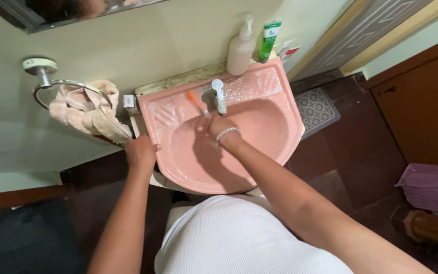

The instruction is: The person scrubs the interior of a pink bathroom sink using an orange toothbrush and a white cleaning paste. They repeatedly apply the paste, scrub the basin and faucet area, and rinse the toothbrush under running water.

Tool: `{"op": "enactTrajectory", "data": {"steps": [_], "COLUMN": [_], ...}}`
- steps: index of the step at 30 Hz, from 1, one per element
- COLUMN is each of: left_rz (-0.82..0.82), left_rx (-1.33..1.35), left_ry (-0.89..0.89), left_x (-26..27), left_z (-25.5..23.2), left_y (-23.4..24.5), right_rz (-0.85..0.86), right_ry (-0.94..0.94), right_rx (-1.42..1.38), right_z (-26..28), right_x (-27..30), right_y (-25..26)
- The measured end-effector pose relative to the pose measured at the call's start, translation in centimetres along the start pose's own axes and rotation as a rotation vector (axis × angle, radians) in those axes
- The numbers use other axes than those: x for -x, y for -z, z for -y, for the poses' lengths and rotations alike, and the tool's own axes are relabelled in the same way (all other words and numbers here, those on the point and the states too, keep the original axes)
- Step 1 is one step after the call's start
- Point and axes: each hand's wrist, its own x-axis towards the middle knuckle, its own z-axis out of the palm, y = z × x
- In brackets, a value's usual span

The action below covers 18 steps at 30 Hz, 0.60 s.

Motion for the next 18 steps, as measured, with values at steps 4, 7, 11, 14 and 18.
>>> {"op": "enactTrajectory", "data": {"steps": [4,7,11,14,18], "left_rz": [0.010,0.009,0.004,0.017,0.023], "left_rx": [-0.049,-0.043,-0.006,0.001,-0.012], "left_ry": [0.005,-0.012,-0.008,-0.002,0.025], "left_x": [-0.3,0.2,1.1,1.5,1.3], "left_z": [-0.3,-0.5,-1.1,-1.4,-1.3], "left_y": [0.4,0.7,1.5,1.7,1.8], "right_rz": [0.008,0.024,-0.009,-0.076,-0.079], "right_ry": [-0.071,-0.028,0.007,-0.060,0.017], "right_rx": [-0.023,0.008,0.026,-0.061,0.003], "right_z": [0.9,3.2,2.6,0.5,0.0], "right_x": [0.7,1.8,1.2,0.8,1.7], "right_y": [0.8,-0.9,-1.9,-1.6,-2.4]}}
